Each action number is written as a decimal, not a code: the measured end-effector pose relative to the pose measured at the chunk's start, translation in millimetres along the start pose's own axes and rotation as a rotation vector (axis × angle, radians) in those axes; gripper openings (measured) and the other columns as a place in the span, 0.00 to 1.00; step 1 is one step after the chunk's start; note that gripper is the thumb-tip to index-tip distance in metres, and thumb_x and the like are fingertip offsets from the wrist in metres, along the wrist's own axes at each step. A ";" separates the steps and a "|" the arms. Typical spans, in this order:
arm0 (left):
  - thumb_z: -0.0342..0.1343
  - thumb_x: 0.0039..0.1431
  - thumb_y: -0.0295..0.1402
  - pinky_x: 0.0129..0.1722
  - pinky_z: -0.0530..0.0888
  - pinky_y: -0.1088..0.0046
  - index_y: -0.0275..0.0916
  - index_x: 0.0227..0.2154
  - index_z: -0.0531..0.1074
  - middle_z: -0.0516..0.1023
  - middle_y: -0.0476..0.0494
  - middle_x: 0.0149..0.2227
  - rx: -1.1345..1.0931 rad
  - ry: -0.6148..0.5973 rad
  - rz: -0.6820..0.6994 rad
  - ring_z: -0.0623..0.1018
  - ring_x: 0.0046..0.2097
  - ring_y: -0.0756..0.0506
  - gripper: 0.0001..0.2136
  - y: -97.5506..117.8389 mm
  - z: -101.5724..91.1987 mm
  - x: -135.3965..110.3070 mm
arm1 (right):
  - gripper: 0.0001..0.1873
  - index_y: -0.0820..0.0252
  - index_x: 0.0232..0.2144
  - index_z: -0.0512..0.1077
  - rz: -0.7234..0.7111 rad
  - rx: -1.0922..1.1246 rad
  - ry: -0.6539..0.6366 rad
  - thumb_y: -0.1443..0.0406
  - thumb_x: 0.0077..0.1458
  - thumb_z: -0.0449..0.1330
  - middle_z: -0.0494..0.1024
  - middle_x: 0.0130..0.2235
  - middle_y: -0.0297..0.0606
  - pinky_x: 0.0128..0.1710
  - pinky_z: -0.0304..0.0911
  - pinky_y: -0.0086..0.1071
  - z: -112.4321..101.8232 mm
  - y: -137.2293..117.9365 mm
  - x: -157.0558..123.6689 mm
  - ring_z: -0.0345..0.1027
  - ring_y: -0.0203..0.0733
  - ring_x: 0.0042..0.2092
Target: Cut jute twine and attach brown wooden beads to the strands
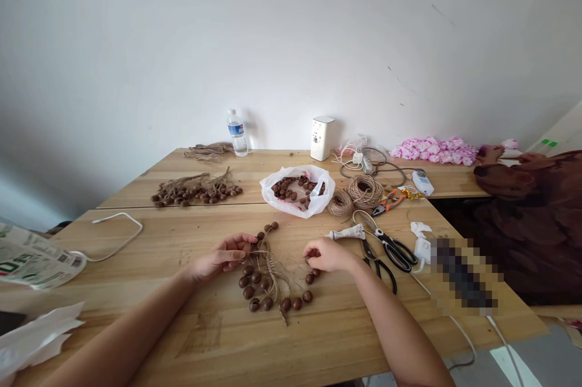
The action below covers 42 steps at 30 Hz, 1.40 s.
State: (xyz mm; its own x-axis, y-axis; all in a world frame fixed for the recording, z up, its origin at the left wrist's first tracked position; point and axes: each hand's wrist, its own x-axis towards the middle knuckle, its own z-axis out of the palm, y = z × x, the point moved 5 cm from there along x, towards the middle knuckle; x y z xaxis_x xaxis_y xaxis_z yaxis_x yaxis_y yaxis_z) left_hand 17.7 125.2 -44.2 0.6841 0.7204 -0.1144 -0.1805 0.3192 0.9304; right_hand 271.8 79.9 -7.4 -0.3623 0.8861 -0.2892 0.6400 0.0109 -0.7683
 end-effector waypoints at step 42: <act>0.65 0.44 0.33 0.13 0.48 0.82 0.35 0.41 0.69 0.64 0.55 0.23 0.009 0.027 0.002 0.57 0.18 0.58 0.20 -2.3 -2.8 1.0 | 0.09 0.62 0.26 0.74 -0.128 -0.540 -0.041 0.74 0.38 0.66 0.74 0.33 0.38 0.33 0.61 0.29 -2.1 -18.6 -15.0 0.68 0.42 0.36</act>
State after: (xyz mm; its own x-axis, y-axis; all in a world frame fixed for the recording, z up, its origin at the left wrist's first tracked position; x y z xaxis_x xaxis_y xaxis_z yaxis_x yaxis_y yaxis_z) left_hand 16.8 126.9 -47.5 0.6640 0.7378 -0.1215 -0.1753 0.3116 0.9339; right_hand 266.8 67.4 12.4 -0.4790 0.8434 -0.2432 0.8418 0.3628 -0.3997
